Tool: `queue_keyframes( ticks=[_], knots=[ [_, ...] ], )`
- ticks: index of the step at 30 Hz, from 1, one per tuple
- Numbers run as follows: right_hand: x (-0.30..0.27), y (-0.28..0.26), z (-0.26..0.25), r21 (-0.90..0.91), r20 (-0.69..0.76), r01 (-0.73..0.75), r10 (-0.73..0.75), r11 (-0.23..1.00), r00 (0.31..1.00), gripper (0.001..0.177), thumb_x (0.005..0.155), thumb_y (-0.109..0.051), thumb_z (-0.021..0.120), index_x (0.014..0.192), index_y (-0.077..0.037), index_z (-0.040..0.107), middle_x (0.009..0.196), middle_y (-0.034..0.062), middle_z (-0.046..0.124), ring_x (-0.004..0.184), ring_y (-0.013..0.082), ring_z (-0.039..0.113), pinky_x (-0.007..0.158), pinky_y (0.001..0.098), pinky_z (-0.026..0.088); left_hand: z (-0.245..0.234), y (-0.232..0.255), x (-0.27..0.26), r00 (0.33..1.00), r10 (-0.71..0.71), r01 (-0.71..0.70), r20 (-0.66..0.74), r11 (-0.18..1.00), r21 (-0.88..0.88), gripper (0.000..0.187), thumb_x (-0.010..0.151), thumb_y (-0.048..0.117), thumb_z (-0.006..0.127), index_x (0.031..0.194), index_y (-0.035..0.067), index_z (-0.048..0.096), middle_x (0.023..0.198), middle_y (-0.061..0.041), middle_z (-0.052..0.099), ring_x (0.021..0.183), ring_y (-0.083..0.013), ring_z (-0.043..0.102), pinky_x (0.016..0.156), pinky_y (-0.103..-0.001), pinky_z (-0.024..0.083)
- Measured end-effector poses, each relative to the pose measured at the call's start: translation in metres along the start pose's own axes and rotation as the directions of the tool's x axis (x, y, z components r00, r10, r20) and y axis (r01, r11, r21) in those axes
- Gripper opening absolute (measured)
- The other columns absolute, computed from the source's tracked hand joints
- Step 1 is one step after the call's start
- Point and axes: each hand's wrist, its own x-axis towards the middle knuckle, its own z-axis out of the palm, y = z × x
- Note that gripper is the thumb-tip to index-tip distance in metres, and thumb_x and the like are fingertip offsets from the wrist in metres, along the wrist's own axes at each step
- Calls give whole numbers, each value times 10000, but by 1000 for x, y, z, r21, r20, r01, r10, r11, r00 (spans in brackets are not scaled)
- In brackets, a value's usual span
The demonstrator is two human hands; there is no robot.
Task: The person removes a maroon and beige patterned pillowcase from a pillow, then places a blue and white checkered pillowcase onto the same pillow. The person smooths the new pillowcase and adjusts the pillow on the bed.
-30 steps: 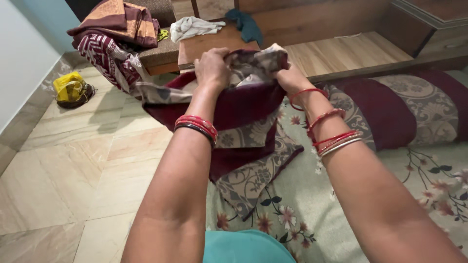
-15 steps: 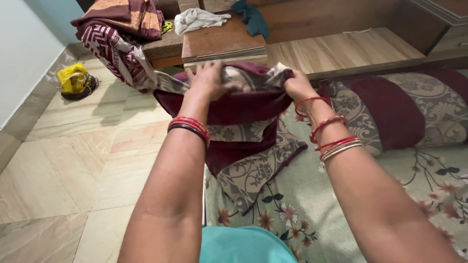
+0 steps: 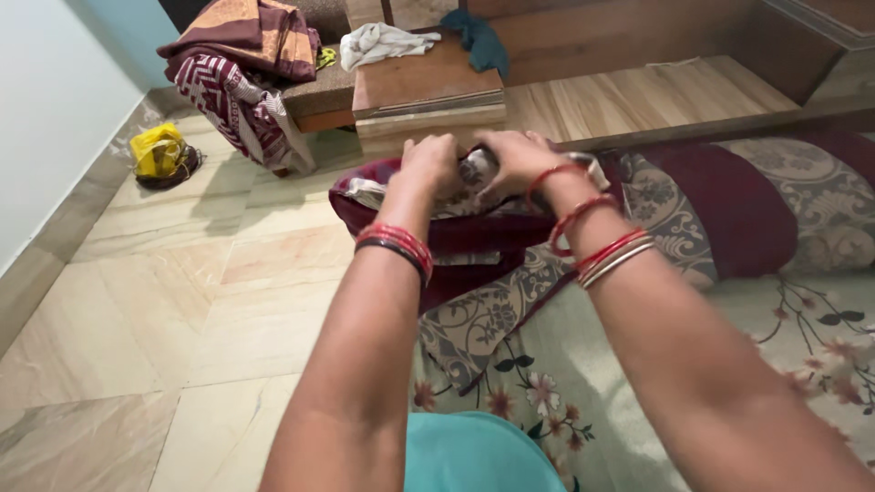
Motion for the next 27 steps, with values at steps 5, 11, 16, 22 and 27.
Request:
queue_keyframes(
  ticks=[5, 11, 16, 22, 27],
  knots=[
    [-12, -1, 21, -42, -60, -133, 130, 990, 990, 573, 710, -144, 801, 1267, -252, 716, 1294, 49, 652, 1265, 297, 577, 1035, 478, 456, -48, -4, -31, 997, 23, -19, 72, 999, -50, 429, 811, 271, 783, 1234, 339, 782, 1259, -46, 758, 1234, -261, 669, 1256, -543, 245],
    [-18, 28, 18, 64, -128, -197, 204, 978, 971, 425, 730, -180, 814, 1151, -181, 758, 1206, 73, 688, 1149, 331, 631, 936, 476, 518, -79, -59, -77, 962, -254, 267, 103, 953, -141, 626, 718, 561, 888, 1233, 235, 742, 1266, -55, 703, 1248, -279, 620, 1138, -550, 353],
    [-11, 42, 33, 97, -146, -291, 303, 952, 942, 344, 860, -90, 664, 1141, -219, 814, 1144, 129, 756, 1076, 350, 705, 932, 480, 558, -39, -94, -62, 975, -219, 218, 25, 944, -247, 674, 739, 539, 874, 1243, 121, 716, 1211, -173, 719, 1144, -339, 677, 964, -423, 537],
    [-1, 2, 3, 8, -35, -168, 168, 986, 985, 505, 745, -307, 844, 1208, -133, 741, 1162, 209, 732, 1120, 386, 675, 1003, 481, 522, -35, -87, -60, 957, -278, 242, -80, 921, -307, 471, 892, 459, 754, 1206, 108, 746, 1119, -215, 740, 1043, -354, 712, 922, -466, 533],
    [2, -58, 1, -126, -26, 137, -141, 983, 990, 1139, 430, -490, 1042, 1414, -194, 552, 1315, 204, 586, 1181, 431, 577, 938, 519, 445, -39, -42, -38, 984, -137, 101, -111, 955, -278, 308, 939, 320, 693, 1162, 121, 771, 1106, -195, 736, 969, -320, 717, 871, -438, 561]
  ],
)
